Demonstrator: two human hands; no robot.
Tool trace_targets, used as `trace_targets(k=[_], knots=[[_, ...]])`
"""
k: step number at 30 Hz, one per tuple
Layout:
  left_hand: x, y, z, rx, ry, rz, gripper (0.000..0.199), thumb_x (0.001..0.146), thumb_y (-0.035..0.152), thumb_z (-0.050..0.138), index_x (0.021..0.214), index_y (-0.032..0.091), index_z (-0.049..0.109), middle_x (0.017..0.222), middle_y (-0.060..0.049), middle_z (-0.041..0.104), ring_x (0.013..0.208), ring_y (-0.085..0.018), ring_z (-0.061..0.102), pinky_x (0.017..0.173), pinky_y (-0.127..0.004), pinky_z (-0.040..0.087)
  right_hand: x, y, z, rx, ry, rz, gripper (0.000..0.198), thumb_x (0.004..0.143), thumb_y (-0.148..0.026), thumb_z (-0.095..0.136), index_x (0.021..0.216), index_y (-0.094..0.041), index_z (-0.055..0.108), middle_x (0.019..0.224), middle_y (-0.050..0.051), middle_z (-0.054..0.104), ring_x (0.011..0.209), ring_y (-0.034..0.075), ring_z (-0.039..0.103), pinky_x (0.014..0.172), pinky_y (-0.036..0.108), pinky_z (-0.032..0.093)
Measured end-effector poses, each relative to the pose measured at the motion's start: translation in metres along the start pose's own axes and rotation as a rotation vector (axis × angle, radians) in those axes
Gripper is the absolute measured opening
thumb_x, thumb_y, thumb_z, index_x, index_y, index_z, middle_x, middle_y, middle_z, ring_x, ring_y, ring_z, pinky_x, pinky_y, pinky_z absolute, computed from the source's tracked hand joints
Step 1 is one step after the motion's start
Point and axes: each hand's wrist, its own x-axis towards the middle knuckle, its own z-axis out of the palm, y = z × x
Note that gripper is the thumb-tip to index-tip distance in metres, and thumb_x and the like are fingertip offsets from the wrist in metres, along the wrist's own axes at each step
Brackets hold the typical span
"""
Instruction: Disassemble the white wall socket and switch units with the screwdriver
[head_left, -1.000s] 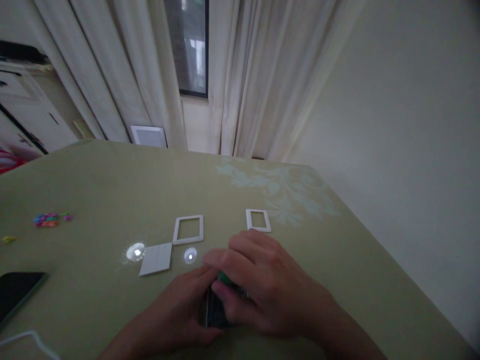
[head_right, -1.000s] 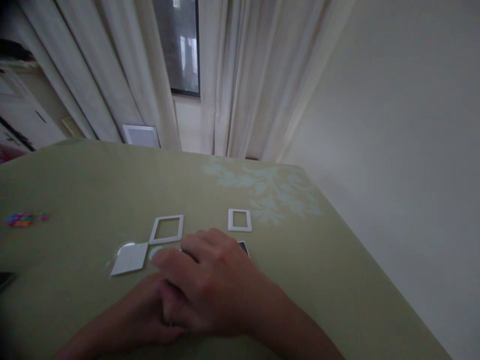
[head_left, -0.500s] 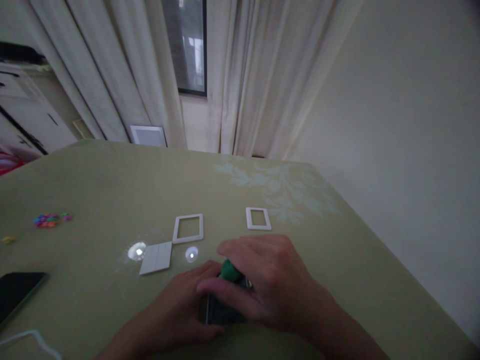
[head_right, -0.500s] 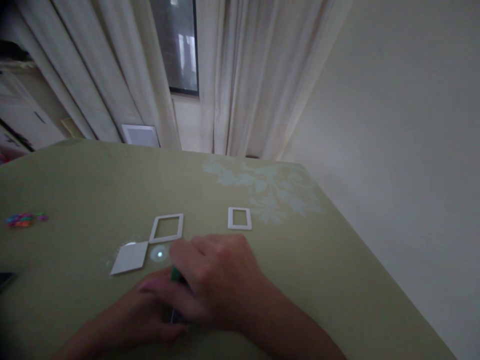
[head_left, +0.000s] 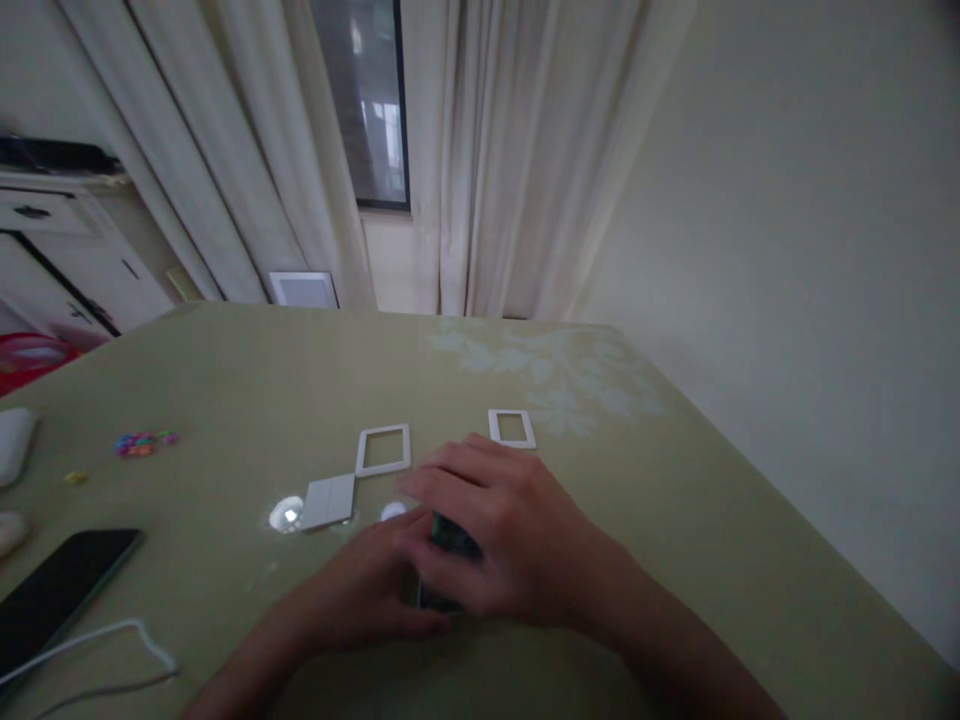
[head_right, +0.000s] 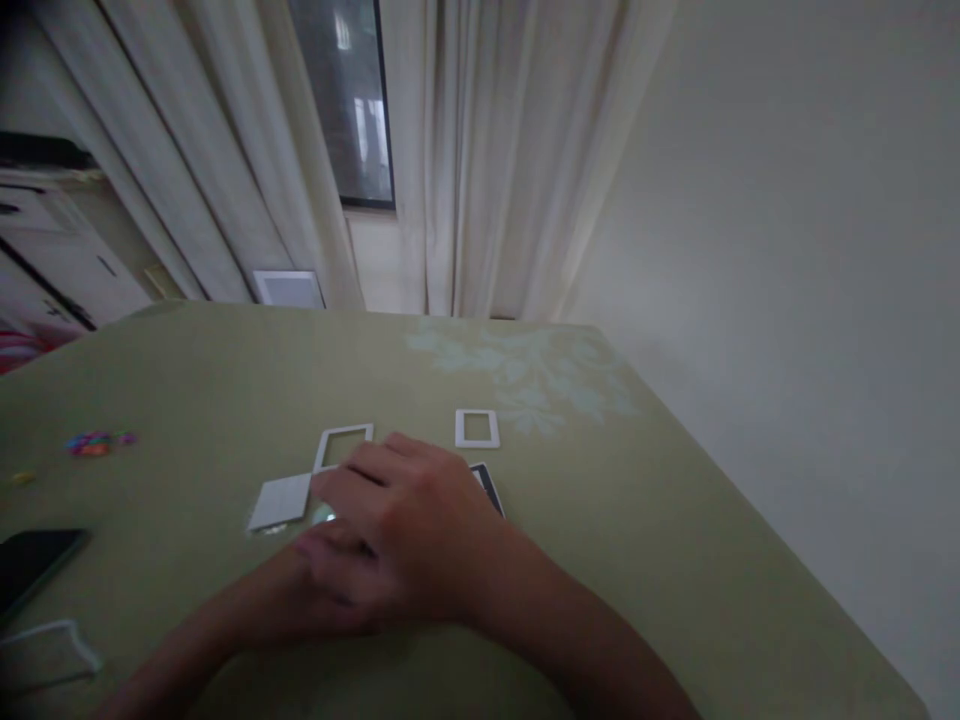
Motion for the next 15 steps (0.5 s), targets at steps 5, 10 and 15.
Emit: trace_targets(k=[5, 10, 15], knots=[[0.002, 0.003, -0.005, 0.035, -0.006, 0.071, 0.055, 0.078, 0.034, 0.088, 0.130, 0.024, 0.072, 0.137, -0.008, 0.073, 0.122, -0.036, 0.068, 0.107, -0.048, 0.055, -0.001, -0.002, 0.005, 0.141, -0.033, -0.055, 0.037, 0.100, -0.011, 0.057, 0.136, -0.016, 0.067, 0.125, 0.010, 0.073, 0.114, 0.022, 0.067, 0.101, 0.034, 0.055], [-0.007, 0.005, 0.003, 0.038, -0.033, 0.098, 0.071, 0.074, 0.032, 0.092, 0.140, 0.022, 0.067, 0.142, -0.012, 0.071, 0.128, -0.038, 0.065, 0.115, -0.055, 0.050, -0.011, -0.013, 0.005, 0.161, 0.038, 0.032, 0.039, 0.093, -0.012, 0.064, 0.132, -0.017, 0.067, 0.120, 0.009, 0.072, 0.110, 0.023, 0.066, 0.105, 0.040, 0.054], [-0.037, 0.007, 0.025, 0.091, 0.107, 0.035, 0.099, 0.067, 0.045, 0.100, 0.155, 0.026, 0.059, 0.160, -0.015, 0.059, 0.149, -0.046, 0.048, 0.126, -0.065, 0.037, -0.032, -0.026, 0.012, 0.239, 0.188, 0.115, 0.046, 0.098, -0.017, 0.071, 0.143, -0.015, 0.061, 0.128, 0.012, 0.071, 0.115, 0.023, 0.067, 0.106, 0.040, 0.052]])
